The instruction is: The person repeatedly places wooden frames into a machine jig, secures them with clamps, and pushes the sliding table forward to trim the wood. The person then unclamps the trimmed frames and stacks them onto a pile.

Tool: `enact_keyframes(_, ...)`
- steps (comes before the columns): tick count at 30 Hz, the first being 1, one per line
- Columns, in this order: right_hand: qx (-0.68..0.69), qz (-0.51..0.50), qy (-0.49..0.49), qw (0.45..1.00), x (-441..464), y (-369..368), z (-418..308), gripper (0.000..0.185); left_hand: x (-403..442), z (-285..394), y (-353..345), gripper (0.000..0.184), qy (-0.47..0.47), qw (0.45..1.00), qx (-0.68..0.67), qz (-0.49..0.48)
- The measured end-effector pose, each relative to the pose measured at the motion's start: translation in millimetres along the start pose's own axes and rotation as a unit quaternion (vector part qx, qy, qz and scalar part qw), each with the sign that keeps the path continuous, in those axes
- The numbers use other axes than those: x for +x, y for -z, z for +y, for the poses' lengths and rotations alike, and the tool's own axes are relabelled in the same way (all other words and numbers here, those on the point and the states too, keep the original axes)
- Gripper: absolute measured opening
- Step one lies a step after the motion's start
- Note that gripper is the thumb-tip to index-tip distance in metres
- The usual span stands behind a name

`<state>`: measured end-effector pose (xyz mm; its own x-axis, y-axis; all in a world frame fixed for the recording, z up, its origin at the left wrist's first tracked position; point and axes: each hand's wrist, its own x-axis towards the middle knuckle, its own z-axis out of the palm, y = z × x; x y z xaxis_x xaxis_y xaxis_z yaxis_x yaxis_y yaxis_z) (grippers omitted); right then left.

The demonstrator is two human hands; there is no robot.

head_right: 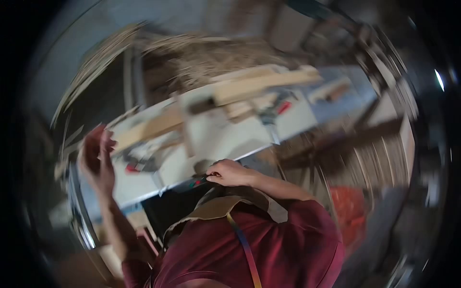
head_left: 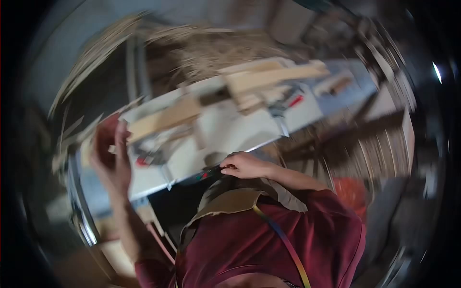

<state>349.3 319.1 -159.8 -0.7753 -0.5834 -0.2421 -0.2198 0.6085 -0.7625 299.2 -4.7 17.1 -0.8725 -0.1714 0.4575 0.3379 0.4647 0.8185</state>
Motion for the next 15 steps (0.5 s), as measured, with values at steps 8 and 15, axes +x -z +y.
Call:
enact_keyframes(8, 0.086, 0.387, -0.133, 0.909, -143.8, 99.8, 84.1, 0.027, 226.1, -117.4, -363.9, 0.027, -0.196, 0.819, 0.179, -0.509)
enact_keyframes(15, 0.008, 0.522, -0.227, 0.822, -222.6, 182.1, 144.1, 0.028, 181.6, -209.6, -550.3, 0.035, -0.065, 0.804, 0.146, -0.573)
